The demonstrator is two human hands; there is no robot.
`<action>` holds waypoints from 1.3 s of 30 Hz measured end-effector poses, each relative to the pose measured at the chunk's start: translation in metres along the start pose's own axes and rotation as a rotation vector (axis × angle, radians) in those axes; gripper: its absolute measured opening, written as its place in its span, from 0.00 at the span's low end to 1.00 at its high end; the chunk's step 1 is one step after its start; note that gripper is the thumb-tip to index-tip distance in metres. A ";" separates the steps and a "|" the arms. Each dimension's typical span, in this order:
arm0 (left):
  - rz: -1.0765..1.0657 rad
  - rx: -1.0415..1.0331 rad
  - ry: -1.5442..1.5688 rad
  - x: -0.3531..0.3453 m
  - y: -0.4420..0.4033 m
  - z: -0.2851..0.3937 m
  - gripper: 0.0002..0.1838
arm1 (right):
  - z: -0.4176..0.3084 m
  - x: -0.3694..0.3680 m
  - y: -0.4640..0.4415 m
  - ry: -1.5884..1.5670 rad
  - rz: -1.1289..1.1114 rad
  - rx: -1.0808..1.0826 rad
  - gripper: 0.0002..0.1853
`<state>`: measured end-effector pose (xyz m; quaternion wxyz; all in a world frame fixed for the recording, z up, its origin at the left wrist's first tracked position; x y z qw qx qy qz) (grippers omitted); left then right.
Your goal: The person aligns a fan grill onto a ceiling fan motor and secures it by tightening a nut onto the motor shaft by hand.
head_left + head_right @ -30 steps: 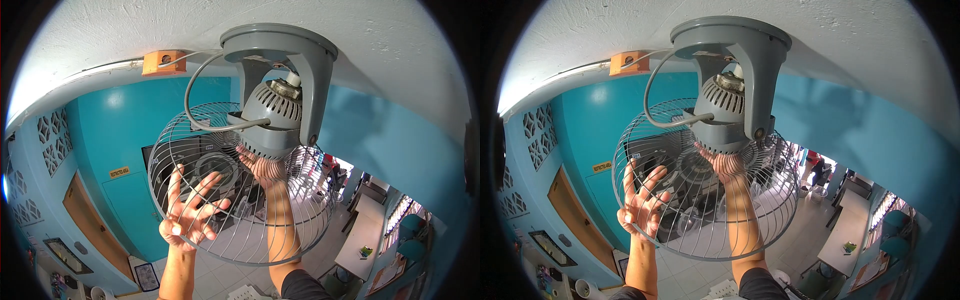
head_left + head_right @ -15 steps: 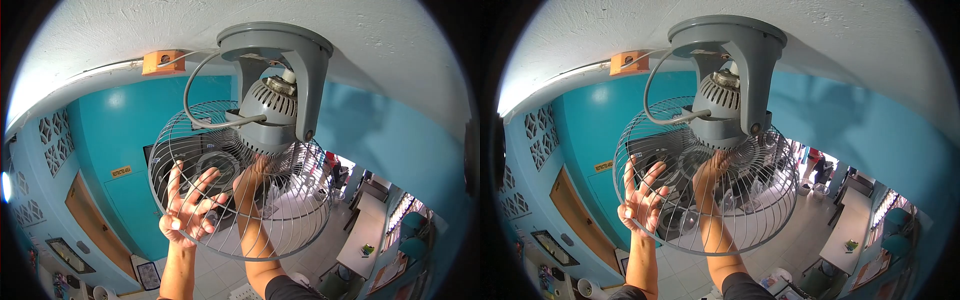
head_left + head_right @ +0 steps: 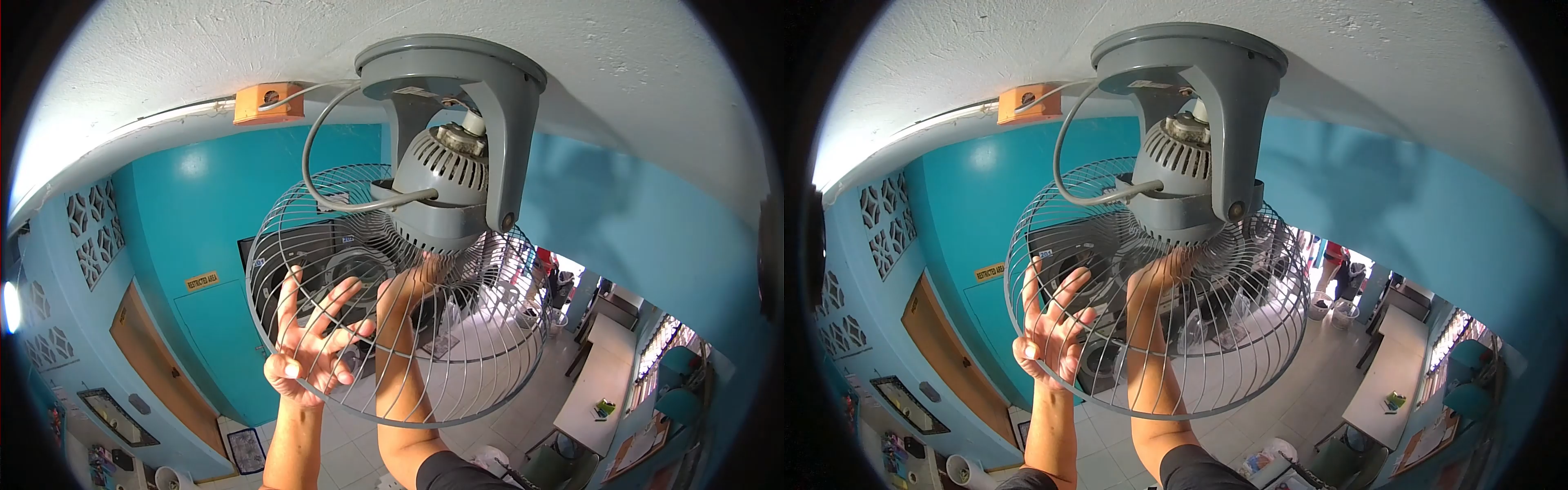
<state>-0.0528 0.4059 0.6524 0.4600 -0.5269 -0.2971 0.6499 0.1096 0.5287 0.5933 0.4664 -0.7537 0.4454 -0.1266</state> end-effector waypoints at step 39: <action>-0.066 -0.084 0.260 -0.008 -0.002 0.005 0.50 | -0.069 0.003 -0.022 0.814 -0.299 0.959 0.20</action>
Point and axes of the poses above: each hand's wrist, its own y-axis away from the middle knuckle, its own x-axis out of the back of the hand, z = x × y, the point moved 10 cm from there along -y, towards the middle knuckle, and after that the axes turned 11 degrees about -y, right-handed, at the moved point
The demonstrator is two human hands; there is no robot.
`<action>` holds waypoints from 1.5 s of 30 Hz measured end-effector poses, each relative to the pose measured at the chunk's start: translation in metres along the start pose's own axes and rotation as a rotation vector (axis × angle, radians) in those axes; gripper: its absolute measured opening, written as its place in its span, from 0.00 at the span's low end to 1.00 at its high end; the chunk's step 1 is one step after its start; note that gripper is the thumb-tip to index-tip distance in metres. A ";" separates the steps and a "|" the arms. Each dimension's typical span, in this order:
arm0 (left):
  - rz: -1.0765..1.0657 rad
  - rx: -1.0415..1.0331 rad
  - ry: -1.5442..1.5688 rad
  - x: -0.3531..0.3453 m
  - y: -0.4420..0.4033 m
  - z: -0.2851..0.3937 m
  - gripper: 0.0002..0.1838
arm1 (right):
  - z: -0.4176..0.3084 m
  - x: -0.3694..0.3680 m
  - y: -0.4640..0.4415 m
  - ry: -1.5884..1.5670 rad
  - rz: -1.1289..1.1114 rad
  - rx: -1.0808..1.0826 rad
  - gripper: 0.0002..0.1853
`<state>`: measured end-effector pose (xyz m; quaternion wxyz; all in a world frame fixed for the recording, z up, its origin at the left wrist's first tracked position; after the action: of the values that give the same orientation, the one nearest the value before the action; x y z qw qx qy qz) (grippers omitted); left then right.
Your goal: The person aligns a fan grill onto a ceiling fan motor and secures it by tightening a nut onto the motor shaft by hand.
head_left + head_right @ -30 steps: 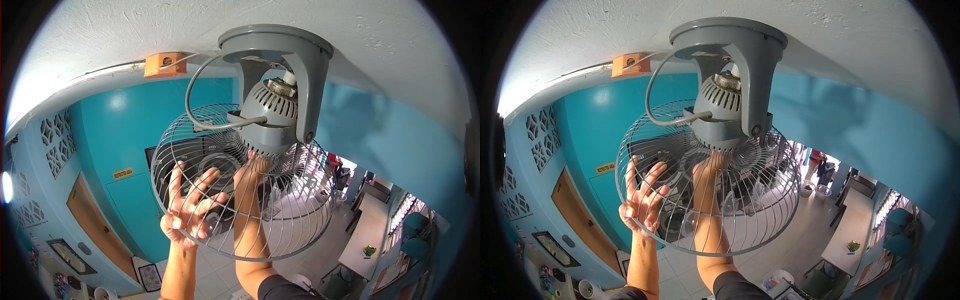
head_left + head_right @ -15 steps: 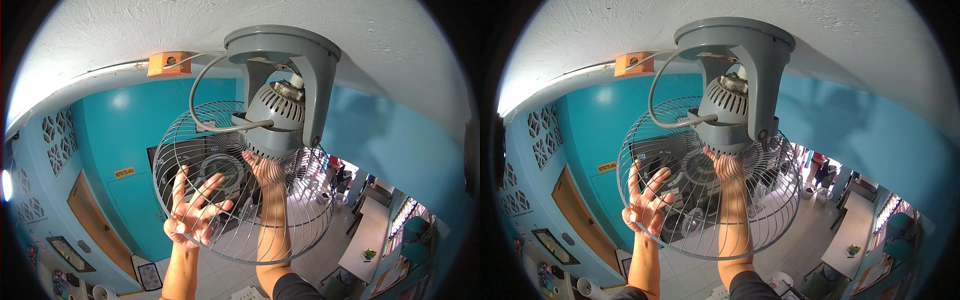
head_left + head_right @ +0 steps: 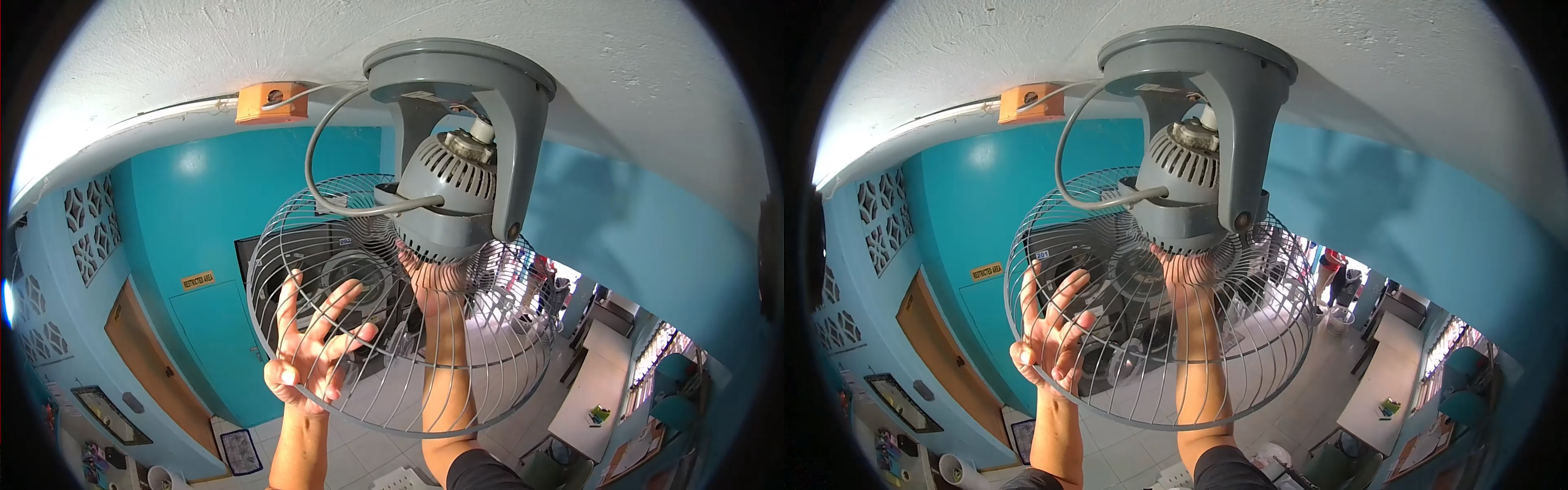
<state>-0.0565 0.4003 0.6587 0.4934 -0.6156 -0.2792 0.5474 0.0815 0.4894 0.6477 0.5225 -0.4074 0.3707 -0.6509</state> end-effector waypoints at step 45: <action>0.019 0.034 -0.040 -0.009 0.004 -0.014 0.53 | 0.023 -0.112 0.063 -2.768 0.806 -0.773 0.17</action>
<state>-0.0458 0.3864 0.6573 0.4930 -0.5986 -0.2736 0.5690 0.1406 0.5869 0.5832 0.4537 -0.6688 -0.1764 0.5619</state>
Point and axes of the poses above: each hand's wrist, its own y-axis away from the middle knuckle, its own x-axis out of the back of the hand, z = x × y, the point moved 10 cm from there along -y, towards the middle knuckle, and after that the axes turned 11 degrees about -y, right-handed, at the moved point
